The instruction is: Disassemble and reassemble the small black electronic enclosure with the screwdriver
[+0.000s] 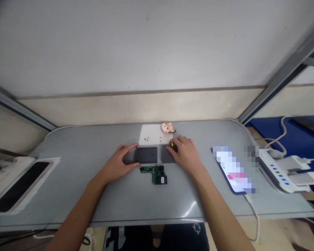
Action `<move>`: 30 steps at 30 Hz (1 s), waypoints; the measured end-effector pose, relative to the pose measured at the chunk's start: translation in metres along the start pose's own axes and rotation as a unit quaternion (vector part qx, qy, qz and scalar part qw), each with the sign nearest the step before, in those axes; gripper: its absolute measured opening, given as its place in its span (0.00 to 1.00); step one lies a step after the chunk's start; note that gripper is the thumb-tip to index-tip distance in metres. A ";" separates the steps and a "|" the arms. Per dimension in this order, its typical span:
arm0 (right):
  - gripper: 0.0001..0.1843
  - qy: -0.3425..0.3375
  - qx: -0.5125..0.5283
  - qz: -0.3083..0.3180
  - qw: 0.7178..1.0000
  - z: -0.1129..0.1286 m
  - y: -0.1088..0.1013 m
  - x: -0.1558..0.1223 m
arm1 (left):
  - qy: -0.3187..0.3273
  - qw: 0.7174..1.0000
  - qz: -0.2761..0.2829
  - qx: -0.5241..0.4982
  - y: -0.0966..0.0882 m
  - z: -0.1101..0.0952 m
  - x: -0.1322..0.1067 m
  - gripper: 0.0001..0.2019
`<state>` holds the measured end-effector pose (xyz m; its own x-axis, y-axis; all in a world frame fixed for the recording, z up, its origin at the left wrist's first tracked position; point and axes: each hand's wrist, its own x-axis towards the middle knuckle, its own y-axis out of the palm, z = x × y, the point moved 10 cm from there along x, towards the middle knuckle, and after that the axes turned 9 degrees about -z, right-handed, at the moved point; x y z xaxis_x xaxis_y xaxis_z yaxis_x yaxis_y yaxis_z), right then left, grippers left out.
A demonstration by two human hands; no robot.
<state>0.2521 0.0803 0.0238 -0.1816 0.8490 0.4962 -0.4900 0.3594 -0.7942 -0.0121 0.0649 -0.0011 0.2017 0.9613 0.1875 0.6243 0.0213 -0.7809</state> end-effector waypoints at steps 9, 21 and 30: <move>0.10 -0.005 0.025 -0.008 1.000 0.005 -0.013 0.004 | -0.015 1.000 0.004 -0.013 0.000 0.002 0.000 0.38; 0.20 -0.179 0.074 0.134 0.972 0.078 -0.012 -0.055 | -0.028 0.999 0.005 -0.024 -0.002 0.004 0.000 0.41; 0.27 -0.210 0.047 0.197 0.957 0.095 -0.005 -0.062 | -0.038 0.999 0.004 -0.036 0.002 0.010 0.000 0.40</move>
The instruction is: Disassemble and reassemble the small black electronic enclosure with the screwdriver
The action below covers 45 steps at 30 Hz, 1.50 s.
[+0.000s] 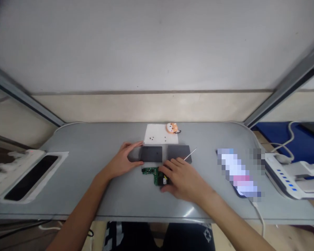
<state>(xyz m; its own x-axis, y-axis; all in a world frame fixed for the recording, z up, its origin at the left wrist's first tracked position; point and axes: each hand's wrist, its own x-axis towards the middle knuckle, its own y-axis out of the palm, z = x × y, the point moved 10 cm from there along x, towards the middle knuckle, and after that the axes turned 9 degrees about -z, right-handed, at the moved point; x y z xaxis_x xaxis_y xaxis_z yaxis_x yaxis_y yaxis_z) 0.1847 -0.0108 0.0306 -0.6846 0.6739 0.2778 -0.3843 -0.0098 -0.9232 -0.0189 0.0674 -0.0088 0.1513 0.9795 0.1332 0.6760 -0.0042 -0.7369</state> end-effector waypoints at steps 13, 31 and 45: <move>0.17 0.011 -0.019 -0.047 0.999 -0.048 -0.019 0.064 | -0.001 1.000 0.012 -0.011 0.000 0.000 0.001 0.43; 0.16 0.006 0.019 -0.086 0.996 -0.047 -0.002 0.056 | -0.008 1.000 0.016 0.016 -0.001 0.000 0.003 0.38; 0.17 0.010 0.033 -0.096 0.995 -0.049 -0.002 0.055 | 0.023 1.000 0.006 0.017 -0.002 -0.007 0.000 0.36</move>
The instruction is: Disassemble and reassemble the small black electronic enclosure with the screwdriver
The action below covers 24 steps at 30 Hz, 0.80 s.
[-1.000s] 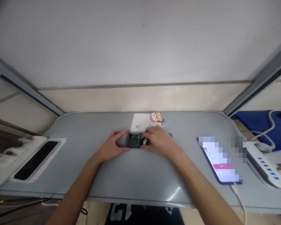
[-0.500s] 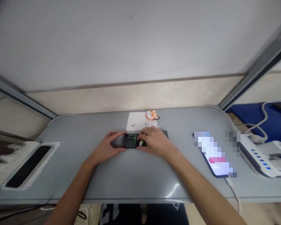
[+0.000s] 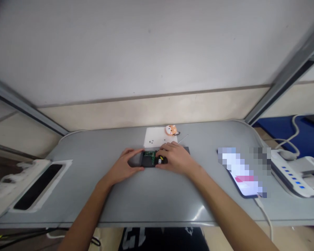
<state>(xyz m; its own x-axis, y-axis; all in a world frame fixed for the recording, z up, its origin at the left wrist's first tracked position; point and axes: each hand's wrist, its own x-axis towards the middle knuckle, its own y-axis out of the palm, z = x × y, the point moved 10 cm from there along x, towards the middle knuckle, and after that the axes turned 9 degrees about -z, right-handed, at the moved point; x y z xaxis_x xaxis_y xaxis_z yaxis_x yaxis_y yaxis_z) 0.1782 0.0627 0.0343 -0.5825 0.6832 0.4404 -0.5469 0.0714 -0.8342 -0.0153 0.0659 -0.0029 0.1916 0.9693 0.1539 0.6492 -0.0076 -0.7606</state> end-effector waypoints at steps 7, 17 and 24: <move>0.27 -0.017 -0.025 0.025 0.999 0.003 0.006 -0.001 | 0.087 0.996 -0.023 0.010 -0.005 -0.017 -0.001 0.37; 0.17 0.157 0.205 -0.434 0.863 -0.026 -0.128 -0.008 | 0.234 0.968 0.037 0.077 0.020 -0.088 0.025 0.32; 0.37 0.387 0.281 -0.357 0.802 -0.094 -0.073 -0.014 | 0.204 0.977 0.043 0.041 0.036 -0.071 0.021 0.37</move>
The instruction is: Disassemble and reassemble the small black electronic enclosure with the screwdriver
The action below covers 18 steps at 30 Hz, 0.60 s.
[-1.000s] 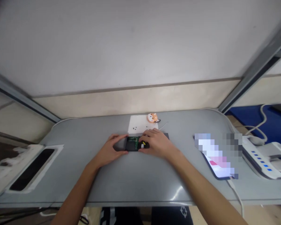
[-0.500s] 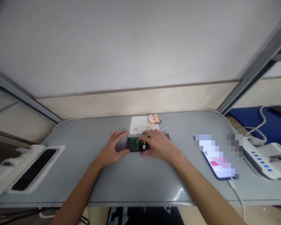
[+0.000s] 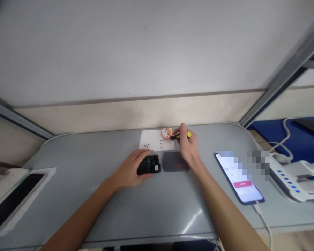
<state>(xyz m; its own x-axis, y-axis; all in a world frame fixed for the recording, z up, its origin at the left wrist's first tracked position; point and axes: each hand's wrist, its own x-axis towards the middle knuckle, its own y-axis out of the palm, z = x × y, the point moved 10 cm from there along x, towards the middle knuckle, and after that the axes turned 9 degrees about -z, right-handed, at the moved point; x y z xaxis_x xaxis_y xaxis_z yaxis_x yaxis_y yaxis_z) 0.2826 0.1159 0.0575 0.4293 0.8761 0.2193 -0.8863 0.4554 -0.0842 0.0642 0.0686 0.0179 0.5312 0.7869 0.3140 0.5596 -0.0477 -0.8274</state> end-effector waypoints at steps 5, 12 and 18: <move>0.37 0.013 -0.064 0.014 0.998 -0.023 -0.002 -0.001 | -0.007 1.000 0.007 -0.013 0.005 0.005 -0.001 0.37; 0.37 -0.001 -0.117 0.027 0.993 -0.020 0.003 -0.004 | -0.020 0.999 0.015 -0.020 0.010 0.010 -0.001 0.34; 0.38 0.000 -0.099 -0.016 0.995 -0.018 -0.009 -0.001 | -0.016 0.999 0.009 -0.028 0.010 0.010 -0.002 0.33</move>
<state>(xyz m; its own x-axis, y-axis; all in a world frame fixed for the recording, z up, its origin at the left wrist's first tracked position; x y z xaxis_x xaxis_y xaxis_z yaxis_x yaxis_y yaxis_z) 0.2934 0.1139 0.0403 0.4572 0.8606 0.2245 -0.8206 0.5055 -0.2664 0.0627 0.0732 0.0040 0.5209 0.8053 0.2831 0.5848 -0.0951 -0.8055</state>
